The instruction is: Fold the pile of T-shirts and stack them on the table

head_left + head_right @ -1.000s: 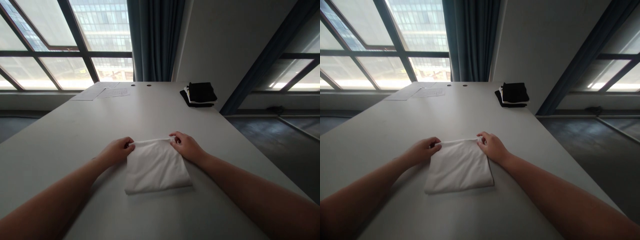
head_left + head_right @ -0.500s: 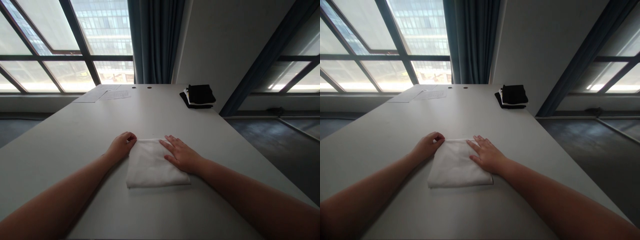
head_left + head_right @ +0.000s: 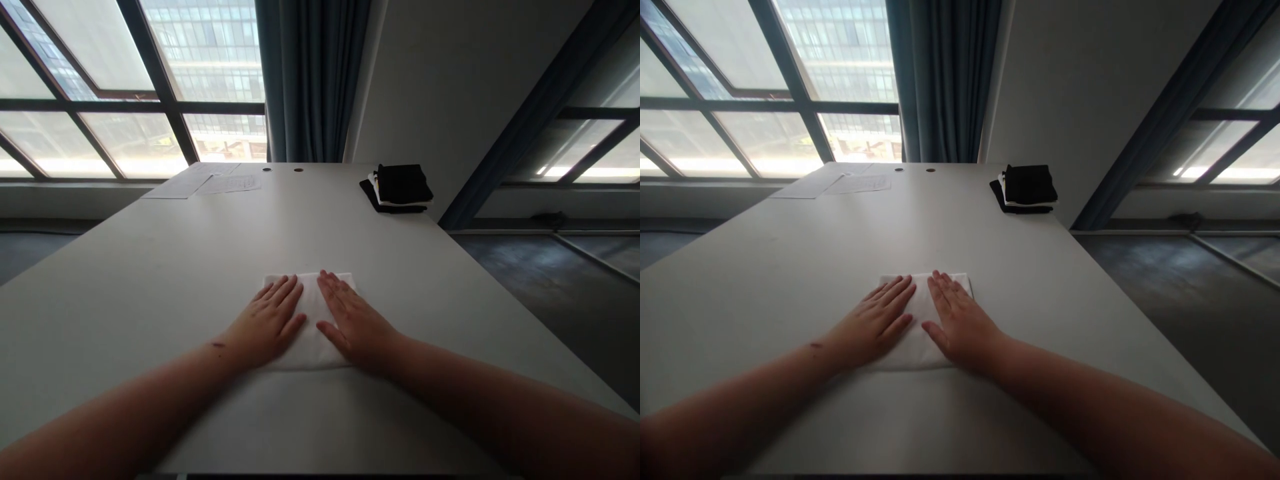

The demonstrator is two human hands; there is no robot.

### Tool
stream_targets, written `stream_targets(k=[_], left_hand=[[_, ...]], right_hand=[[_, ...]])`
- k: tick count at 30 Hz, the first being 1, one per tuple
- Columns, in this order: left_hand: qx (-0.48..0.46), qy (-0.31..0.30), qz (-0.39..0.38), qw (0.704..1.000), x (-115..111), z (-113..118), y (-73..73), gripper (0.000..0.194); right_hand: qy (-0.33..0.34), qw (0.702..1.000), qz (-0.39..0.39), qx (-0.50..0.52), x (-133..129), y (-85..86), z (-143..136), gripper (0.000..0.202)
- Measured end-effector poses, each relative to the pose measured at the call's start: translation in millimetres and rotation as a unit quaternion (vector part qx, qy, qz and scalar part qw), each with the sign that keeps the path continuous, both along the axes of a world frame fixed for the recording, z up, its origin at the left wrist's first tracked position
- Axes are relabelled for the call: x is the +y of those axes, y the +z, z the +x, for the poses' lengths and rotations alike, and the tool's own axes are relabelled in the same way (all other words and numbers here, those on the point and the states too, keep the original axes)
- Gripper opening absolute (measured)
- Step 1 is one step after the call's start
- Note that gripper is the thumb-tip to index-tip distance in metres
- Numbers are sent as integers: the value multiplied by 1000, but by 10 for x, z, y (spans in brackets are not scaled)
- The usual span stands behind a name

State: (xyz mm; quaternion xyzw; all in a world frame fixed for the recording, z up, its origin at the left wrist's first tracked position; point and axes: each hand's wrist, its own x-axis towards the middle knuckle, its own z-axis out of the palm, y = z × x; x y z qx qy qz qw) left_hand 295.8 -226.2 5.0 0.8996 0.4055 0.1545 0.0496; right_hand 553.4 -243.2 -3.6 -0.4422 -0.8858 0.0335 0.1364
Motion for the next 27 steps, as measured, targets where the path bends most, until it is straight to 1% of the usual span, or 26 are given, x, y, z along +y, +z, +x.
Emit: stream_targets(k=[1, 3, 6, 8, 12, 14, 16, 17, 19, 21, 23, 25, 27], left_hand=[[19, -4, -5, 1000, 21, 18, -43, 65], [43, 10, -25, 999, 114, 13, -93, 65], [46, 43, -64, 996, 284, -66, -94, 65], [43, 51, -83, 994, 364, -121, -82, 68], [44, 62, -104, 992, 406, -161, -98, 72], [33, 68, -99, 992, 398, -168, -114, 71], [5, 69, -74, 995, 389, -182, -110, 68], [-14, 63, -56, 996, 386, -189, -95, 65], [-46, 29, -19, 998, 383, -180, -41, 61], [-48, -30, -2, 998, 378, -110, 33, 58], [-19, -83, -1, 996, 372, 37, 96, 58], [19, -103, 3, 994, 370, 236, 124, 62], [50, -97, 11, 994, 381, 429, 108, 67]], right_hand=[[1, 1000, -16, -2, -15, -24, -26, 78], [-10, 999, -41, -14, -5, -69, -42, 82], [-34, 998, -55, -29, 85, -102, 22, 84], [-48, 997, -55, -32, 162, -106, 94, 84], [-76, 995, -51, -39, 274, -117, 202, 83], [-87, 994, -46, -44, 296, -126, 219, 83], [-98, 993, -42, -47, 301, -127, 218, 84], [-103, 993, -43, -46, 302, -124, 217, 83], [-108, 992, -52, -38, 312, -110, 224, 80], [-107, 992, -64, -19, 343, -96, 254, 73], [-107, 992, -68, -2, 403, -91, 313, 66], [-116, 991, -67, -2, 483, -99, 395, 65], [-122, 990, -72, -15, 564, -113, 489, 68]])
